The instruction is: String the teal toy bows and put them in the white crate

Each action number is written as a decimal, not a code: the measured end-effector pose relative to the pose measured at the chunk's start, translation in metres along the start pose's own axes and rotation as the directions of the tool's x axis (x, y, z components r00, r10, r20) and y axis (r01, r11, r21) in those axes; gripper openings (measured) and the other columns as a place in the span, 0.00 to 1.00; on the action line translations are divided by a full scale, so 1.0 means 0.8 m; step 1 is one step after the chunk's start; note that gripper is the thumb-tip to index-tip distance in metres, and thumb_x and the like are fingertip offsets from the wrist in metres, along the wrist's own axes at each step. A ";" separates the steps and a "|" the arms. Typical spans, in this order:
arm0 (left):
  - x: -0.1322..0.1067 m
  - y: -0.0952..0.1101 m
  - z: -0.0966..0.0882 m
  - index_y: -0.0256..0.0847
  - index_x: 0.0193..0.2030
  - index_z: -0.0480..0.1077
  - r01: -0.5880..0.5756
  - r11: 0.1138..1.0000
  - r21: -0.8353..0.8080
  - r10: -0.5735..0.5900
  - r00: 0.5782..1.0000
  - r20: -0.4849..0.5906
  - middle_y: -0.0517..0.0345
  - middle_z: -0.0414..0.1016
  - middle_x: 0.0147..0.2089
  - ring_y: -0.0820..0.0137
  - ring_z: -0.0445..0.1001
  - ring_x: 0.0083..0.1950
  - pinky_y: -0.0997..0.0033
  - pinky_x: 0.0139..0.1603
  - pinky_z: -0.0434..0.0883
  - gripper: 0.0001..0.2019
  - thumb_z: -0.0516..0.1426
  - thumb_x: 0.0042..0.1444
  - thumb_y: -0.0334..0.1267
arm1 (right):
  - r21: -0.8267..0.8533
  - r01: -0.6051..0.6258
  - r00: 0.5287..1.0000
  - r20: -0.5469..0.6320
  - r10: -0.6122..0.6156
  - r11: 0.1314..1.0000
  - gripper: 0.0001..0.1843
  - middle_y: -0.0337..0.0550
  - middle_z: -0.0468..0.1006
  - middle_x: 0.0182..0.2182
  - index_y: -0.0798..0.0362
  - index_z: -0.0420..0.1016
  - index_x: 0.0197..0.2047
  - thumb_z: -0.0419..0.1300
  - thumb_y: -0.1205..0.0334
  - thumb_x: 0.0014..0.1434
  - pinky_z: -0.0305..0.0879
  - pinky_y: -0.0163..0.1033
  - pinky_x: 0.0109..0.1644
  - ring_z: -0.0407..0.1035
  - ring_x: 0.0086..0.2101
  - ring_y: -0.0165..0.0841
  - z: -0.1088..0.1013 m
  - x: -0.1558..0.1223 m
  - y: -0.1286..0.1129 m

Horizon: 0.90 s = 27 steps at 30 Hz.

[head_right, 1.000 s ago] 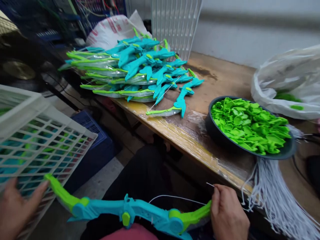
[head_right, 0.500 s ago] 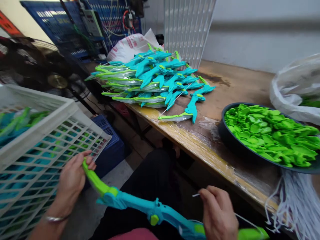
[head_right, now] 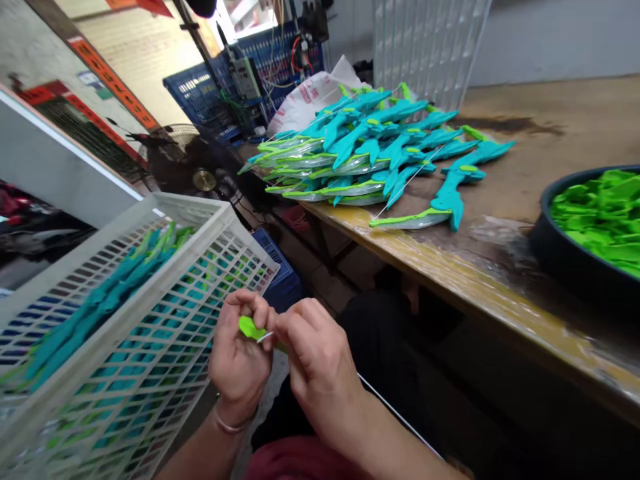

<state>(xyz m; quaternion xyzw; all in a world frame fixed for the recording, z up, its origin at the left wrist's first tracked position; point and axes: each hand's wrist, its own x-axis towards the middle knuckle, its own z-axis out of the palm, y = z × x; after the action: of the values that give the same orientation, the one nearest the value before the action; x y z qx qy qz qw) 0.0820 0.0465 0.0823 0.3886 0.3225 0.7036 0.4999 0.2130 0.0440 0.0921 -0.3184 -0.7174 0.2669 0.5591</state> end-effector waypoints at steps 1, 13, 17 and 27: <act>-0.004 0.002 -0.001 0.44 0.45 0.72 -0.005 1.000 -0.005 0.005 1.000 -0.011 0.59 0.61 0.29 0.73 0.62 0.26 0.74 0.25 0.61 0.10 0.54 0.68 0.45 | -0.019 0.033 0.999 0.021 -0.033 0.999 0.10 0.44 0.71 0.35 0.55 0.72 0.42 0.51 0.75 0.70 0.65 0.34 0.37 0.67 0.36 0.31 0.005 -0.001 -0.004; -0.020 0.015 -0.009 0.44 0.40 0.70 0.032 0.999 -0.020 -0.032 0.999 0.011 0.57 0.64 0.30 0.71 0.62 0.29 0.72 0.28 0.64 0.06 0.56 0.63 0.42 | -0.183 0.114 0.993 0.019 -0.113 0.976 0.10 0.45 0.72 0.35 0.56 0.74 0.46 0.51 0.69 0.74 0.65 0.35 0.34 0.66 0.35 0.32 0.029 -0.012 -0.021; -0.022 0.016 -0.012 0.44 0.39 0.71 0.054 0.996 -0.066 -0.052 0.998 0.040 0.57 0.64 0.30 0.71 0.62 0.30 0.73 0.31 0.66 0.06 0.56 0.63 0.41 | -0.236 0.125 0.992 0.052 -0.116 0.964 0.11 0.45 0.73 0.35 0.56 0.73 0.44 0.50 0.68 0.75 0.64 0.37 0.35 0.65 0.35 0.34 0.030 -0.014 -0.022; -0.021 0.010 -0.012 0.41 0.42 0.74 0.028 0.988 -0.150 -0.009 0.992 0.129 0.57 0.68 0.33 0.73 0.66 0.34 0.76 0.39 0.71 0.08 0.55 0.64 0.39 | -0.318 0.193 0.981 0.085 -0.175 0.928 0.14 0.46 0.74 0.36 0.58 0.73 0.41 0.49 0.68 0.76 0.63 0.36 0.35 0.64 0.36 0.33 0.027 -0.012 -0.027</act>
<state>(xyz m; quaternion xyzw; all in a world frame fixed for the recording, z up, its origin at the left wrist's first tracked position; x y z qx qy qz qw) 0.0733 0.0271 0.0807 0.3908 0.2392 0.6951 0.5540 0.1905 0.0221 0.0969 -0.3300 -0.7934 0.1001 0.5016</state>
